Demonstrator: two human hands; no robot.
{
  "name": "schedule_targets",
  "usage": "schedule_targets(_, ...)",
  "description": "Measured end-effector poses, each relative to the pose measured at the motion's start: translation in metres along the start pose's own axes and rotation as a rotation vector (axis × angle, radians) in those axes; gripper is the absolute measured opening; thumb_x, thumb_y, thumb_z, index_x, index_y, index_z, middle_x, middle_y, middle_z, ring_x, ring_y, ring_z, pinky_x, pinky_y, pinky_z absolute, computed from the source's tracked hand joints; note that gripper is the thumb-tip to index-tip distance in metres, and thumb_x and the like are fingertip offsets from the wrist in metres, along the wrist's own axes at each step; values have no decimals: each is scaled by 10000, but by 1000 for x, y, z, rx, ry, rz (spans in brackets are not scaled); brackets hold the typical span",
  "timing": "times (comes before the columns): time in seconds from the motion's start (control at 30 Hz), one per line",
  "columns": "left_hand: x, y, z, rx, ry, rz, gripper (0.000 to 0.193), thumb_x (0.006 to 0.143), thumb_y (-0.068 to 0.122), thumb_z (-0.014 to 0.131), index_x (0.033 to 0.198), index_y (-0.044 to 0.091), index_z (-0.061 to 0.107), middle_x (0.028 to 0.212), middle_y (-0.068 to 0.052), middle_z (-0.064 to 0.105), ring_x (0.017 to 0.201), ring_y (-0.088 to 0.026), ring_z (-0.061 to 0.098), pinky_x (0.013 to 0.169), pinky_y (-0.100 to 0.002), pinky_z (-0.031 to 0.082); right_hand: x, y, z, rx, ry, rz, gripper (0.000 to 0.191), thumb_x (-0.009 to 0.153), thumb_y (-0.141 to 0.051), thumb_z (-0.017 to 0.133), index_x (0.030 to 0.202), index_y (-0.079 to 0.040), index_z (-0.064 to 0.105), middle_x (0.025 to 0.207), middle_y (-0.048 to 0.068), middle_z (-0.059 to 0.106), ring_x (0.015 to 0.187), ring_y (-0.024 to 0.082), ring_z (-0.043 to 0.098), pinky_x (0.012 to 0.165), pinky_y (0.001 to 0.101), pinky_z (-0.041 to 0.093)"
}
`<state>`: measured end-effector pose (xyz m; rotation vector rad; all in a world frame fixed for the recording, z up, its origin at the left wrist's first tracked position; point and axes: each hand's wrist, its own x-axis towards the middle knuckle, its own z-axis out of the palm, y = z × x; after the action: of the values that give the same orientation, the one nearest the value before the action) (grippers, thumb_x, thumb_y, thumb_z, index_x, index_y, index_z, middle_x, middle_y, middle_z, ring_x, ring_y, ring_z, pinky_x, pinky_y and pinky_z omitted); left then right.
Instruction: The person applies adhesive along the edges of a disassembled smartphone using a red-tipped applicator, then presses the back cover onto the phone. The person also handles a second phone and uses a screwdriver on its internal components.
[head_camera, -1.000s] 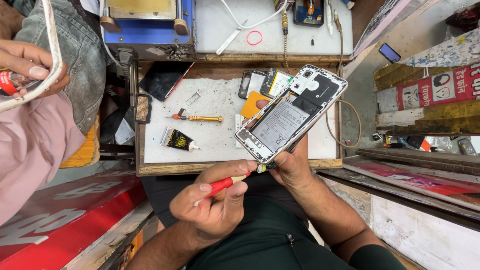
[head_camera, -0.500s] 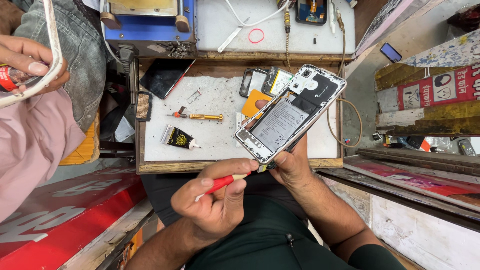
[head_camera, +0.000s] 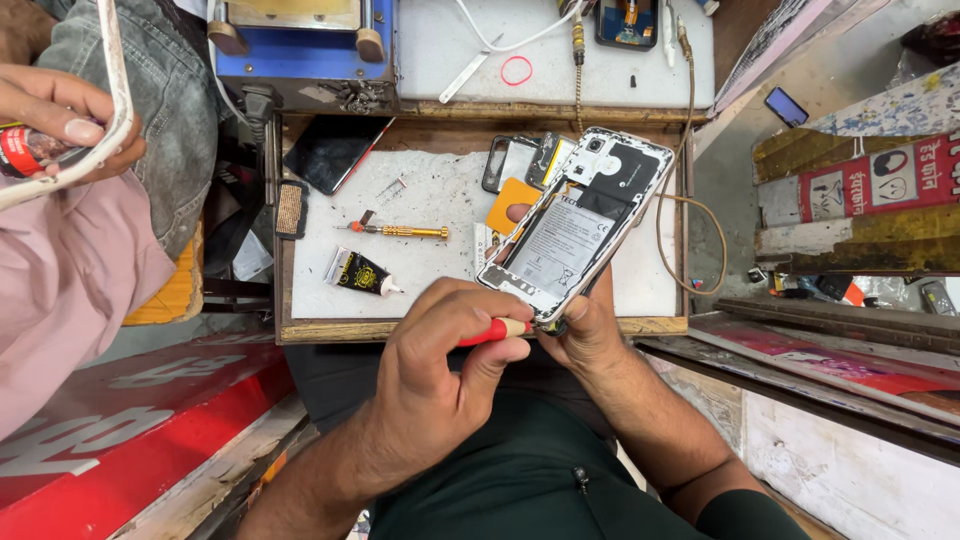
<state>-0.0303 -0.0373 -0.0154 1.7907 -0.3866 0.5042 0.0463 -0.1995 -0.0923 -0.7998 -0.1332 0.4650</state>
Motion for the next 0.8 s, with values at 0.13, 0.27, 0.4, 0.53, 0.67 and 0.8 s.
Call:
schedule_targets(0.13,3,0,-6,-47,-112,59,484,1013,-74,672,1280,128,324,1195,-179,700,1008,-265,750,837,-366,633,1,1,-1,-41,-17,4,1233,667,-540,976,1534,7,291,1445,203,514,1198,301,650,981,480,626)
schedule_targets(0.27,5,-2,-4,-34,-64,101,539,997,-95,709,1295,130,319,1178,-156,691,1037,-277,775,869,-381,669,3,5,-2,-27,-18,11,1233,654,-552,977,1521,0,295,1431,211,521,1173,306,652,956,485,627)
schedule_targets(0.4,6,0,-4,26,-85,102,577,944,-91,747,1290,122,337,1164,-164,691,1011,-298,776,846,-375,668,2,6,-2,-19,-29,28,1229,658,-562,976,1519,9,311,1438,213,514,1193,301,647,982,470,619)
schedule_targets(0.53,9,6,-8,59,-140,122,596,884,-132,754,1273,109,372,1191,-179,680,973,-285,772,824,-380,663,1,6,-2,-70,-38,40,1225,647,-605,961,1491,46,357,1441,211,536,1159,304,668,950,457,627)
schedule_targets(0.67,19,11,-5,132,-39,179,599,871,-38,856,1212,80,378,1109,-107,651,883,-281,747,724,-386,622,1,7,-3,-110,-27,43,1226,636,-640,951,1472,56,387,1411,210,554,1142,305,676,945,461,634)
schedule_targets(0.8,20,17,-13,163,-182,144,562,756,-116,740,1171,106,433,1165,-157,670,892,-319,727,711,-405,606,1,9,-3,-153,-51,25,1255,623,-695,926,1491,37,391,1451,207,556,1190,287,676,969,450,635)
